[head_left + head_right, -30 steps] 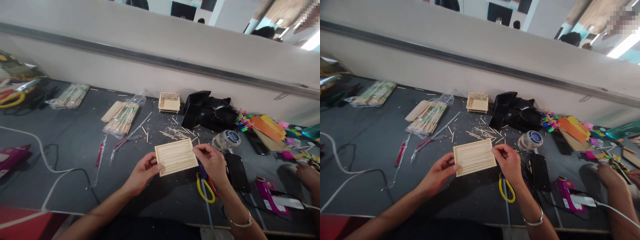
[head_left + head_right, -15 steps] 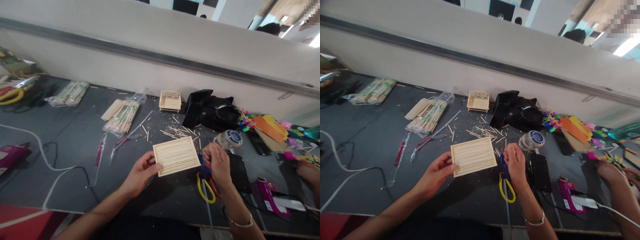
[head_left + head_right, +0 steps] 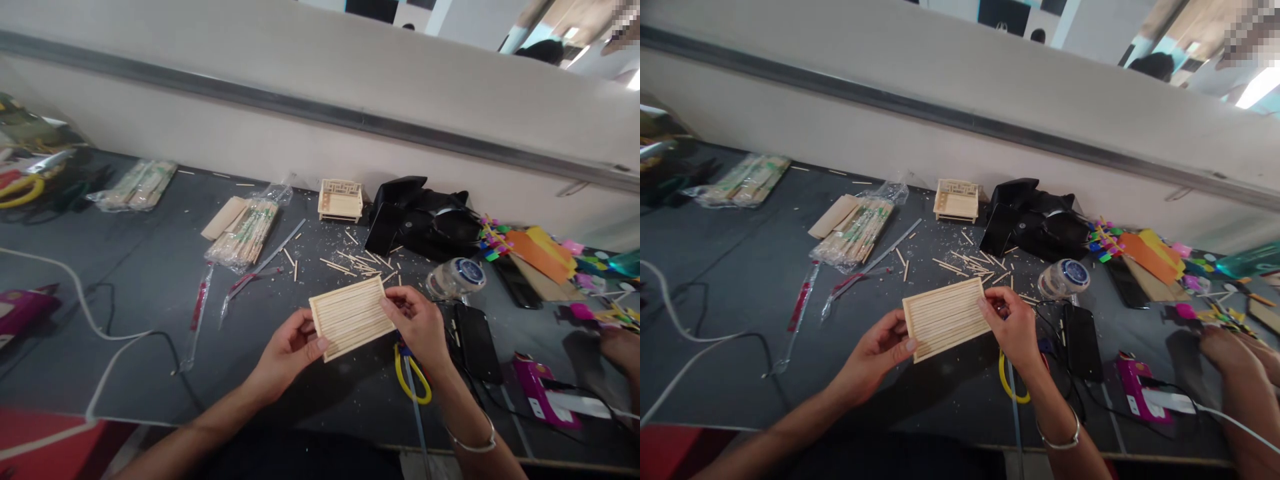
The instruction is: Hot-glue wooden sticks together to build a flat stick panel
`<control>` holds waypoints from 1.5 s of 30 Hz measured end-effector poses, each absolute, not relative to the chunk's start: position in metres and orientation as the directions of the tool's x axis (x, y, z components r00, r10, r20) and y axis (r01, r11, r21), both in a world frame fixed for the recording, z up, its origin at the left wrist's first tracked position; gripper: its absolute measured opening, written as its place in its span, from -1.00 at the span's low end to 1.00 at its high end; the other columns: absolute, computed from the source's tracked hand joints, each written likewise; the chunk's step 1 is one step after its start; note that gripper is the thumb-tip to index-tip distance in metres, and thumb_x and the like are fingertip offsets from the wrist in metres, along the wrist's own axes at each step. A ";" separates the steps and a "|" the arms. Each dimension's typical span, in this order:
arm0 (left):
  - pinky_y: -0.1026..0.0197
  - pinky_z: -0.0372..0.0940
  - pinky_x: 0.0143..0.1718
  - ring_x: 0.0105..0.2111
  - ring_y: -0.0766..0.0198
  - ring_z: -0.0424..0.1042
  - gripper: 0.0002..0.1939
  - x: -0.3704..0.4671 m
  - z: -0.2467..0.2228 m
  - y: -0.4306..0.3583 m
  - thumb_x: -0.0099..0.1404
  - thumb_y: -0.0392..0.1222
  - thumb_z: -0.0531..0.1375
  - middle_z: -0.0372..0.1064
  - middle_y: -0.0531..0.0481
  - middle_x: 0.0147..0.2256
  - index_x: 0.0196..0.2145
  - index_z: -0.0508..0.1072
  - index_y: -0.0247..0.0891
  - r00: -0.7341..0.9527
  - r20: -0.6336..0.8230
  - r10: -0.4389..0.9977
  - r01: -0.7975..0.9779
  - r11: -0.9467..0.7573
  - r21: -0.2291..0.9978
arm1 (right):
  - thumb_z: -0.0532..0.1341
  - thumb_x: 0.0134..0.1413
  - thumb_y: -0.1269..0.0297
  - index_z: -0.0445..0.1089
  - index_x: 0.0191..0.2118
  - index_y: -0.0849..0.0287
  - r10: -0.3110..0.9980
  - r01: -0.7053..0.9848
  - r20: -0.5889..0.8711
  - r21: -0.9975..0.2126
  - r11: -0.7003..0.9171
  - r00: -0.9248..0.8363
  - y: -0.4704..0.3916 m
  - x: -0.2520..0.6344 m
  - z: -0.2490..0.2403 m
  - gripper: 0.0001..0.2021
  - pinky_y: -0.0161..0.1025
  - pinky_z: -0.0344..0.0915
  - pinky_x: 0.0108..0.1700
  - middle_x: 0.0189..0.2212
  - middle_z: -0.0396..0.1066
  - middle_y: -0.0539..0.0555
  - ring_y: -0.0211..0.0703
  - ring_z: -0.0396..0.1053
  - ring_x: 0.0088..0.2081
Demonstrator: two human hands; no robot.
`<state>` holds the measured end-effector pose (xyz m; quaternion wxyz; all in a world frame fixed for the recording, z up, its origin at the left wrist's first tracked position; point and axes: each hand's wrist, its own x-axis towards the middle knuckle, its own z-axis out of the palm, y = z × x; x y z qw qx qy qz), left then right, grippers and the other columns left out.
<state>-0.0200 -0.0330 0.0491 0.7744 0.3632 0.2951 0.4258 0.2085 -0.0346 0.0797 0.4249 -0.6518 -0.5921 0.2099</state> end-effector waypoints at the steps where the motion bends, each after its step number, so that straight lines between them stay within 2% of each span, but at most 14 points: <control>1: 0.26 0.41 -0.20 -0.24 0.20 0.55 -0.66 -0.020 0.050 -0.034 0.10 -0.10 0.46 0.57 -0.11 -0.24 -0.24 0.48 -0.26 0.467 -0.147 0.872 -0.446 0.375 0.813 | 0.26 0.05 0.14 0.49 -0.38 0.13 0.949 0.602 0.239 -0.796 0.068 0.208 -0.035 0.208 0.080 -0.83 -0.33 0.34 -0.48 -0.52 0.50 0.01 -0.22 0.41 -0.51; 15: 0.28 0.42 -0.16 -0.21 0.25 0.55 -0.67 -0.017 0.053 -0.043 0.17 -0.14 0.42 0.56 -0.08 -0.19 -0.14 0.47 -0.22 0.504 -0.100 0.858 -0.449 0.359 0.818 | 0.19 0.10 0.25 0.46 -0.43 0.11 0.889 0.699 0.398 -0.702 0.137 0.227 -0.039 0.200 0.073 -0.85 -0.35 0.31 -0.45 -0.58 0.41 -0.05 -0.28 0.33 -0.55; 20: 0.30 0.41 -0.15 -0.21 0.27 0.55 -0.66 -0.017 0.054 -0.043 0.18 -0.13 0.41 0.56 -0.08 -0.18 -0.12 0.47 -0.23 0.488 -0.082 0.869 -0.455 0.334 0.826 | 0.19 0.12 0.22 0.47 -0.39 0.11 0.891 0.692 0.390 -0.710 0.129 0.234 -0.040 0.202 0.073 -0.84 -0.33 0.34 -0.42 -0.53 0.47 -0.02 -0.25 0.39 -0.50; 24: 0.33 0.41 -0.17 -0.22 0.29 0.55 -0.70 -0.017 0.054 -0.042 0.20 -0.15 0.40 0.56 -0.06 -0.20 -0.15 0.48 -0.23 0.477 -0.070 0.876 -0.463 0.318 0.827 | 0.18 0.16 0.17 0.47 -0.37 0.12 0.912 0.656 0.342 -0.745 0.115 0.228 -0.039 0.204 0.075 -0.81 -0.36 0.36 -0.47 -0.51 0.50 -0.01 -0.24 0.44 -0.51; 28: 0.33 0.41 -0.18 -0.23 0.29 0.54 -0.69 -0.018 0.053 -0.043 0.18 -0.15 0.41 0.56 -0.06 -0.20 -0.14 0.47 -0.22 0.494 -0.071 0.867 -0.470 0.335 0.817 | 0.26 0.07 0.14 0.46 -0.39 0.14 0.916 0.637 0.325 -0.763 0.108 0.234 -0.036 0.204 0.073 -0.82 -0.38 0.34 -0.53 -0.55 0.48 -0.03 -0.26 0.42 -0.56; 37: 0.30 0.41 -0.19 -0.22 0.25 0.54 -0.66 -0.018 0.056 -0.043 0.16 -0.12 0.42 0.55 -0.11 -0.19 -0.16 0.47 -0.25 0.505 -0.091 0.858 -0.449 0.351 0.822 | 0.22 0.10 0.21 0.46 -0.46 0.11 0.884 0.707 0.399 -0.697 0.120 0.243 -0.037 0.200 0.071 -0.83 -0.38 0.31 -0.51 -0.60 0.45 -0.05 -0.29 0.37 -0.58; 45: 0.28 0.41 -0.21 -0.22 0.22 0.54 -0.66 -0.019 0.053 -0.041 0.17 -0.13 0.42 0.55 -0.11 -0.20 -0.14 0.48 -0.26 0.471 -0.091 0.877 -0.450 0.328 0.831 | 0.20 0.15 0.17 0.50 -0.35 0.10 0.880 0.731 0.421 -0.669 0.137 0.221 -0.039 0.203 0.072 -0.82 -0.33 0.39 -0.40 -0.47 0.53 0.00 -0.23 0.45 -0.46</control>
